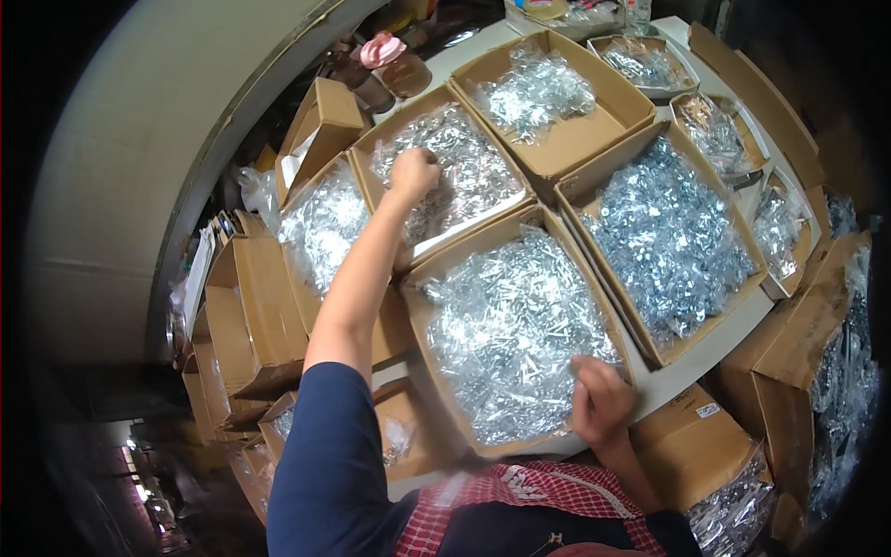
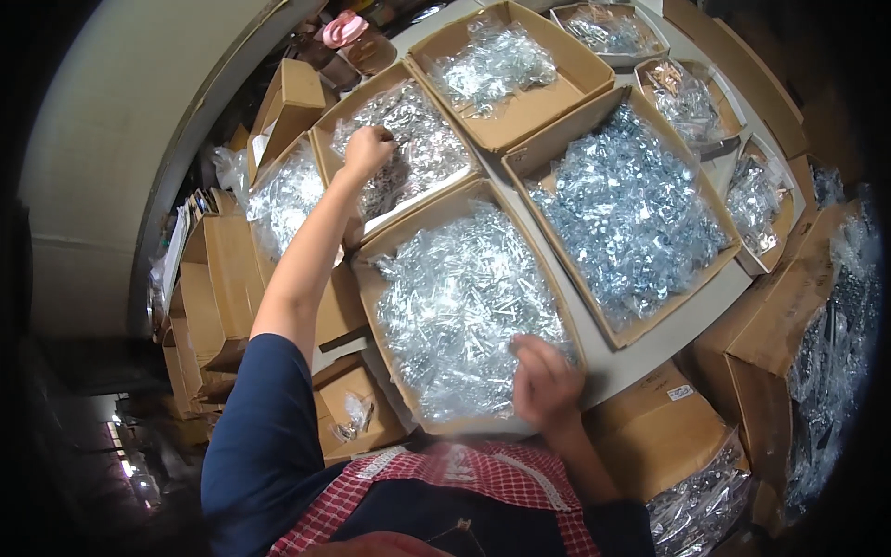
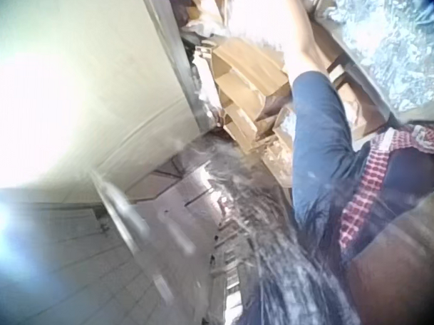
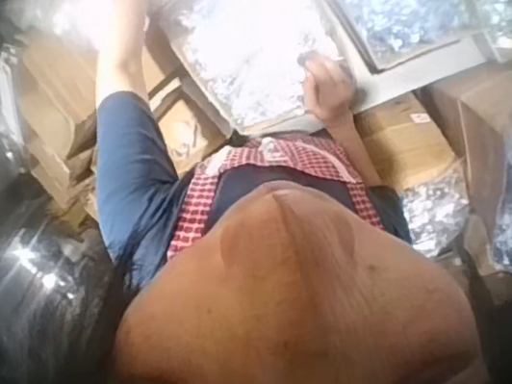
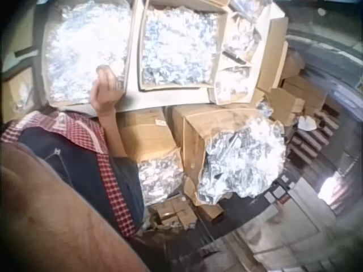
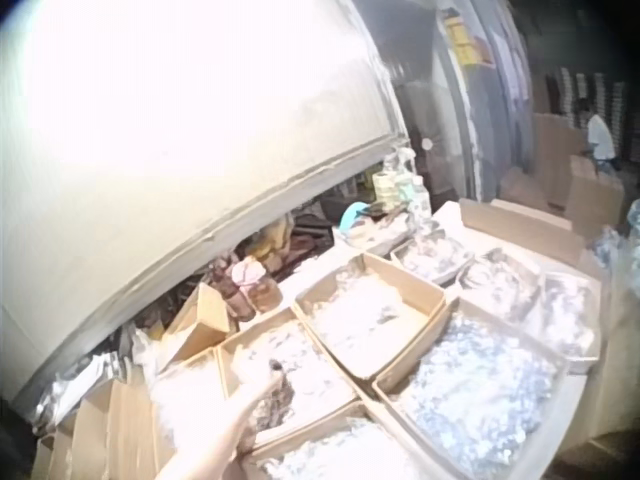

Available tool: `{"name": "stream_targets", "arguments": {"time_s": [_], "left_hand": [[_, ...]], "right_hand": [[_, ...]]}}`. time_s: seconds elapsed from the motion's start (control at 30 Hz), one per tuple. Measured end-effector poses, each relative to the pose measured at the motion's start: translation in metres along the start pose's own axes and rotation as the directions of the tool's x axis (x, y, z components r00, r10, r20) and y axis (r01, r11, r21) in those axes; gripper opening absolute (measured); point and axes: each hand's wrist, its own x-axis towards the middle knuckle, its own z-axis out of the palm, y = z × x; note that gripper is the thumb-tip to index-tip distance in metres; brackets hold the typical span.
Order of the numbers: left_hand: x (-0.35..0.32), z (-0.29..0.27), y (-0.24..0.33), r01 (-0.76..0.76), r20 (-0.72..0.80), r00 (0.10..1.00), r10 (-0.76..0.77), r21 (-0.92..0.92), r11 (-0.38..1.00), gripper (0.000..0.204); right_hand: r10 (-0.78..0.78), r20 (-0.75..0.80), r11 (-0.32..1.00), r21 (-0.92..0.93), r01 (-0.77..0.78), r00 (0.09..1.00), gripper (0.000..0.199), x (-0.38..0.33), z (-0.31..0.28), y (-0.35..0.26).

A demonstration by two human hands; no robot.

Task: The person sorts small metal components into cardboard boxes on a table, using a digital scale to weigh some items and reaching into large bins on the floor to retrieve more parts.

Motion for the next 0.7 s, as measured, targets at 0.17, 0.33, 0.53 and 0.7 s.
{"name": "stream_targets", "arguments": {"time_s": [0.17,0.33,0.53,0.7], "left_hand": [[0.019,-0.027,0.024,0.248,0.111,0.965,-0.236,-0.671,0.698,0.022],[0.058,-0.046,0.122,0.272,0.282,0.958,-0.041,-0.86,0.433,0.015],[0.101,0.01,0.228,-0.361,0.37,0.904,0.213,0.396,0.845,0.068],[0.117,0.066,0.19,-0.22,0.514,0.856,0.056,0.263,0.94,0.039]], "right_hand": [[0.017,0.006,1.0,0.014,-0.017,1.0,0.021,0.007,-0.008,0.008],[0.073,0.074,0.997,0.005,-0.073,0.995,0.018,0.011,-0.011,0.012],[0.072,0.057,0.997,-0.028,-0.071,0.996,0.015,0.005,-0.013,0.011],[0.019,0.017,1.0,0.003,-0.019,1.0,0.014,0.002,-0.009,0.011]]}}
